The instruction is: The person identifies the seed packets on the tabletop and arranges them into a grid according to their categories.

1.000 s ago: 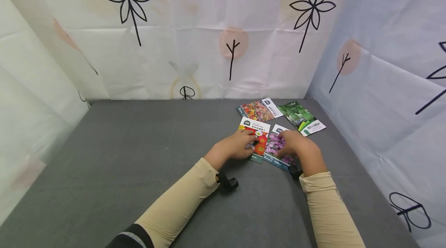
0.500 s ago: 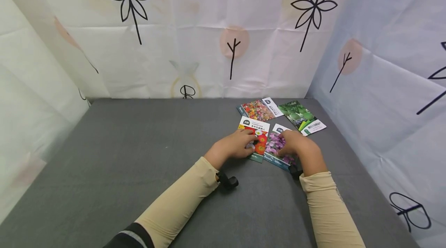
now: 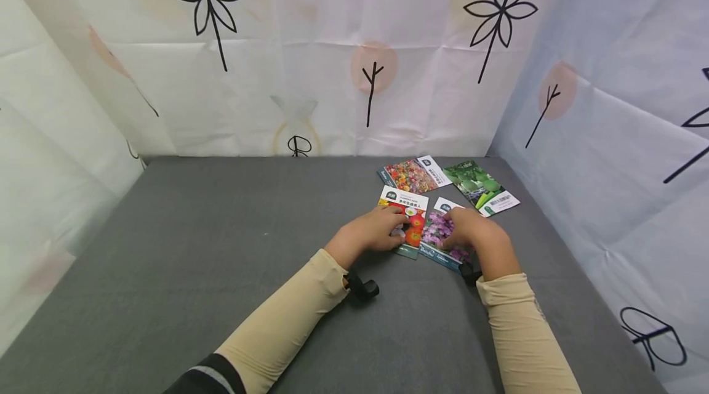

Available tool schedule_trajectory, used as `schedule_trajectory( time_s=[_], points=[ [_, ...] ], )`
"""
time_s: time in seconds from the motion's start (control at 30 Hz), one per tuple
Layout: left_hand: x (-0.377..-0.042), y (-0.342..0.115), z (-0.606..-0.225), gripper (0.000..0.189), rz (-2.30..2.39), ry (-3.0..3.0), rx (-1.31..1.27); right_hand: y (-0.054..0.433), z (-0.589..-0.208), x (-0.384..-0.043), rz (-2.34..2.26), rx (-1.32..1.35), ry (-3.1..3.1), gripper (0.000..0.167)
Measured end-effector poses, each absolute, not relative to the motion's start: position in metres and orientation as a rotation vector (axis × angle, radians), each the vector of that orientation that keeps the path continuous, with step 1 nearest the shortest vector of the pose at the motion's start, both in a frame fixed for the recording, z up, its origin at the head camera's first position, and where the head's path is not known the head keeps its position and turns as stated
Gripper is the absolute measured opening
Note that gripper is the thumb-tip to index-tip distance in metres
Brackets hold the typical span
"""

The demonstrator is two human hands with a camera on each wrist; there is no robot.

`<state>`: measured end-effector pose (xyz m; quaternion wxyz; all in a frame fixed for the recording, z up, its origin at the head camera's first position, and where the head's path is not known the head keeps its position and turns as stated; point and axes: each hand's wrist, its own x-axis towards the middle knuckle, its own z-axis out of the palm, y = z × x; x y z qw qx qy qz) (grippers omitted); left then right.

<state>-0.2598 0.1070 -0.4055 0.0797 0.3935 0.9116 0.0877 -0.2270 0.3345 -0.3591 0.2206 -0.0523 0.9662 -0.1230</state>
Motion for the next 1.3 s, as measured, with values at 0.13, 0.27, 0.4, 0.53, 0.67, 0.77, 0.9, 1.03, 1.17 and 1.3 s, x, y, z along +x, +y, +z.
schedule_trajectory(
  time_s=[0.13,0.27,0.4,0.53,0.67,0.77,0.9,1.03,1.17,1.3],
  points=[
    [-0.2578,0.1059,-0.4037,0.043,0.270,2.723,1.165,0.3343,-0.3594,-0.2258,-0.349,-0.140,2.671,0.076],
    [-0.2566,0.1053,-0.4023,0.044,0.273,2.715,1.159,0.3338,-0.3592,-0.2246,-0.348,-0.140,2.674,0.075],
    [-0.2567,0.1048,-0.4017,0.045,0.272,2.710,1.151,0.3339,-0.3593,-0.2238,-0.353,-0.144,2.677,0.074],
    [-0.2573,0.1041,-0.4016,0.045,0.282,2.702,1.141,0.3340,-0.3594,-0.2235,-0.354,-0.156,2.685,0.074],
    [-0.2577,0.1033,-0.4014,0.044,0.283,2.700,1.139,0.3341,-0.3595,-0.2238,-0.351,-0.161,2.686,0.074],
    [-0.2577,0.1029,-0.4007,0.044,0.272,2.705,1.137,0.3340,-0.3593,-0.2243,-0.347,-0.159,2.684,0.074],
    [-0.2573,0.1024,-0.3997,0.044,0.279,2.714,1.117,0.3343,-0.3592,-0.2254,-0.345,-0.150,2.681,0.074],
    [-0.2568,0.1018,-0.3988,0.046,0.300,2.720,1.092,0.3342,-0.3589,-0.2260,-0.349,-0.142,2.677,0.075],
    [-0.2566,0.1020,-0.3981,0.046,0.296,2.723,1.089,0.3345,-0.3591,-0.2261,-0.352,-0.148,2.676,0.074],
    [-0.2571,0.1026,-0.3981,0.045,0.290,2.723,1.086,0.3346,-0.3590,-0.2260,-0.352,-0.160,2.680,0.074]
  ],
)
